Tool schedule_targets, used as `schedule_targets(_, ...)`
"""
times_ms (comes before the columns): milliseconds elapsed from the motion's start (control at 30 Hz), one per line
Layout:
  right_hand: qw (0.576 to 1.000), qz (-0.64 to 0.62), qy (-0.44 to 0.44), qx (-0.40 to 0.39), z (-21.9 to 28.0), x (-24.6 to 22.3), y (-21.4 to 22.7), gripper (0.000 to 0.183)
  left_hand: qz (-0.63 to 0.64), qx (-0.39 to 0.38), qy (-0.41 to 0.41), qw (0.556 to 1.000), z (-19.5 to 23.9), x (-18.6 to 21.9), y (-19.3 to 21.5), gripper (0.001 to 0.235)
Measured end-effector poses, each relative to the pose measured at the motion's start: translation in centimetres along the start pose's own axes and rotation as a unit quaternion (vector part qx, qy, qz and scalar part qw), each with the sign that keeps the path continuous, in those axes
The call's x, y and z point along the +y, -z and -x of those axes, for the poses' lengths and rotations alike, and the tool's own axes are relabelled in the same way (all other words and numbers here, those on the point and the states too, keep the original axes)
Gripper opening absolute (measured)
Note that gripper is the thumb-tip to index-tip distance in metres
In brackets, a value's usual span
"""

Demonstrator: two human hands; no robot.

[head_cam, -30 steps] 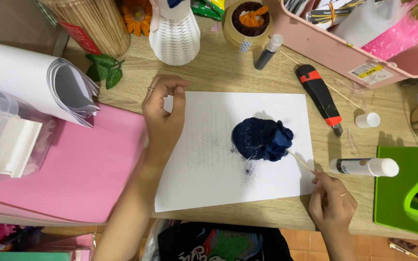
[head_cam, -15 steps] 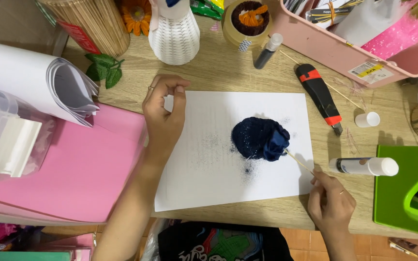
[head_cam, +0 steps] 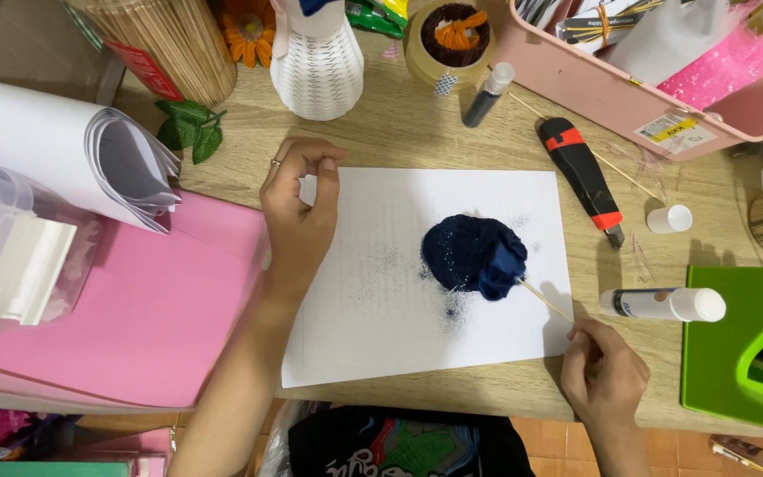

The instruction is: The person applies glue to the base of a blue artificial rose and presses it into a pile of dark blue glitter on a white sheet. They repeat this process with a second rose, using a wooden stick to help position the flowers in the glitter. The finished glittered roses are placed into a container of wooden sticks.

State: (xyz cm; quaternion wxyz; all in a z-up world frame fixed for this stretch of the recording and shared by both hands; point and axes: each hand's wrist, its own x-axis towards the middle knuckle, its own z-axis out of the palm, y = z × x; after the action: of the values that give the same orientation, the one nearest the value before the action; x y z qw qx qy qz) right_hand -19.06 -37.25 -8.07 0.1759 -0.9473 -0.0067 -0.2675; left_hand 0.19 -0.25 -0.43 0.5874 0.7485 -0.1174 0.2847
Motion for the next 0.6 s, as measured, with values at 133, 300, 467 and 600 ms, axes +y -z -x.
schedule_targets(133, 0.992, -0.016, 0.122, 0.007, -0.9, -0.2, 0.3, 0.030, 0.005, 0.003, 0.005, 1.000, 0.0, 0.2, 0.1, 0.015)
schedule_targets(300, 0.990, -0.006, 0.137, 0.016, -2.2, -1.6, 0.8, 0.016, 0.002, 0.005, 0.004, 1.000, 0.0, -0.1, 0.0, 0.015)
schedule_targets(467, 0.995, -0.003, 0.093, 0.020, -0.4, 0.3, -0.1, 0.020, 0.003, 0.005, 0.006, 1.000, 0.0, 0.0, 0.0, 0.015)
schedule_targets(600, 0.994, -0.010, 0.108, 0.017, -1.9, -1.5, 0.6, 0.019, 0.005, 0.004, 0.006, 1.000, 0.0, 0.3, 0.1, 0.015)
